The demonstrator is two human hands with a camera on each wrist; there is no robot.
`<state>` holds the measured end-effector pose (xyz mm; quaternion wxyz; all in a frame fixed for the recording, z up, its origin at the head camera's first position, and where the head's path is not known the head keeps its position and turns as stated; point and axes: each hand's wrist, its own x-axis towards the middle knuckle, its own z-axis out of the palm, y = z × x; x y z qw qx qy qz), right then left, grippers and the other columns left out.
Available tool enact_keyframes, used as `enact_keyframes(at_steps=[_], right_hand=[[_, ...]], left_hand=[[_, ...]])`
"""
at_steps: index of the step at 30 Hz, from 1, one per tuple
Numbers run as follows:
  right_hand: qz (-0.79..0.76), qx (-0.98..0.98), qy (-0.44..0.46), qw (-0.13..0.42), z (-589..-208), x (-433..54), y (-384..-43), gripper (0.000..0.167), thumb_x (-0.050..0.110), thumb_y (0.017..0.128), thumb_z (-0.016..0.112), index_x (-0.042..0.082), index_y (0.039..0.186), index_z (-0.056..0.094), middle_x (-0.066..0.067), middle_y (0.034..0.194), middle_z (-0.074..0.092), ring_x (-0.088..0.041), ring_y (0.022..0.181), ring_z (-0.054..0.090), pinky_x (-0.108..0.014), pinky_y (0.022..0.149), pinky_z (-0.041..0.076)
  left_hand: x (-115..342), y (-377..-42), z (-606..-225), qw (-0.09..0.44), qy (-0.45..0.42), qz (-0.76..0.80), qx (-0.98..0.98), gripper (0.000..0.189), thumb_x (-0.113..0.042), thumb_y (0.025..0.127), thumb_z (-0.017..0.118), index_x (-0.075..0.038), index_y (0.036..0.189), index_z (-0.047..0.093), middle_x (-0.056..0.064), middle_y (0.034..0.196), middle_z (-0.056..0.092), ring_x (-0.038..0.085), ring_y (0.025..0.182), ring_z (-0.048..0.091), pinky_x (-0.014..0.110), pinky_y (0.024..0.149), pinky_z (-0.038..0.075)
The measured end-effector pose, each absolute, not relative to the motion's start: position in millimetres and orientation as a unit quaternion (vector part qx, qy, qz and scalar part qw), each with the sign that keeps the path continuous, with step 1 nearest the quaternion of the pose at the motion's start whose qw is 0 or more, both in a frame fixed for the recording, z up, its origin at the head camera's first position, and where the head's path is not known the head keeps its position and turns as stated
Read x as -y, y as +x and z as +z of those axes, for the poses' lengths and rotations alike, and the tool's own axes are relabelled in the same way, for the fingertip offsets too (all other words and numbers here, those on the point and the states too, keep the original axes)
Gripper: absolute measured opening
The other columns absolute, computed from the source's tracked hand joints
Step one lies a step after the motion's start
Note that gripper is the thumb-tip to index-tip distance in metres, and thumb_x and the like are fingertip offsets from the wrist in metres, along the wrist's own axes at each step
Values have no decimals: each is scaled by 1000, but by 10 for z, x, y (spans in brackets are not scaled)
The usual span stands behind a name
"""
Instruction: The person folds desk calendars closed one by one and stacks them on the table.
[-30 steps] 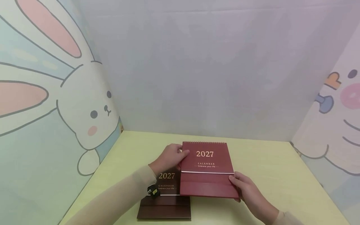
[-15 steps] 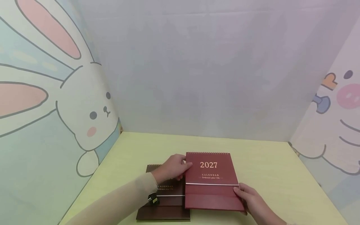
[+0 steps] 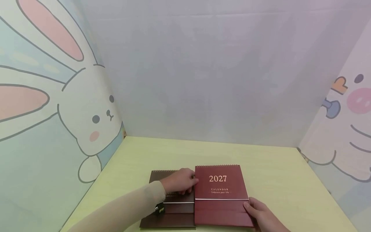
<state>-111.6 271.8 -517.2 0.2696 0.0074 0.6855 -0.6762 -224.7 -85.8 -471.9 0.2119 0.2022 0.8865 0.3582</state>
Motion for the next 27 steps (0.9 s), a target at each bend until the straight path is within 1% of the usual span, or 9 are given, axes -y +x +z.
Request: enact_keyframes(at_steps=[3,5,9,12,15,17,20,22,27], right_hand=[[-668,-695,8,266,-5205,-2733,-1096,49,24,129,42,-16,156,48,-9,124,87,-21,104,85,-37,84,70],[-660,-703,5,264,-5219,-2745,-1092,50,23,129,41,-18,158,47,-11,125,88,-22,103,85,-37,82,69],[-642,-721,-10,260,-5231,-2756,-1112,51,20,129,41,-22,157,45,-15,128,88,-22,105,87,-37,83,70],[-593,-767,-12,244,-5233,-2745,-1136,48,17,128,42,-23,153,51,-17,125,87,-22,105,85,-36,86,67],[-488,-849,12,202,-5235,-2692,-1143,39,19,126,53,-14,143,66,-11,116,86,-19,102,77,-36,88,62],[-399,-900,28,173,-5233,-2638,-1143,29,22,122,62,-4,128,73,-6,102,81,-19,93,69,-37,84,56],[-297,-943,35,147,-5212,-2569,-1136,19,26,117,72,8,113,72,-2,85,68,-19,80,61,-38,78,52],[-260,-955,22,140,-5189,-2551,-1133,21,28,116,75,10,105,68,-3,77,59,-19,73,56,-36,74,48],[-245,-959,11,143,-5118,-2568,-1145,33,31,111,82,13,92,62,-1,74,58,-16,68,51,-29,68,41]], left_hand=[[837,-2218,-4723,217,206,338,-892,20,-22,120,69,-12,107,79,-3,60,62,13,47,53,28,50,46],[823,-2203,-4728,216,213,329,-894,17,-21,119,70,-12,109,81,-4,59,61,12,47,52,27,49,45],[797,-2181,-4755,214,217,314,-899,27,-20,117,74,-13,91,77,-4,57,60,11,46,52,26,49,46],[781,-2168,-4785,210,214,300,-905,32,-21,114,78,-15,83,74,-5,57,60,11,46,53,26,50,47],[764,-2155,-4797,193,215,282,-915,30,-23,111,82,-17,83,75,-6,55,59,9,45,53,26,52,48],[749,-2146,-4801,172,222,259,-924,29,-24,109,85,-19,83,75,-8,54,58,8,44,54,25,54,49],[728,-2130,-4802,141,232,224,-936,31,-27,107,87,-20,80,73,-10,56,58,6,45,52,24,57,48],[717,-2118,-4802,127,235,207,-941,34,-28,106,88,-21,77,71,-10,58,58,5,46,51,24,56,48],[694,-2094,-4811,125,228,212,-942,30,-27,106,89,-20,81,75,-9,58,60,5,45,53,23,55,48]])
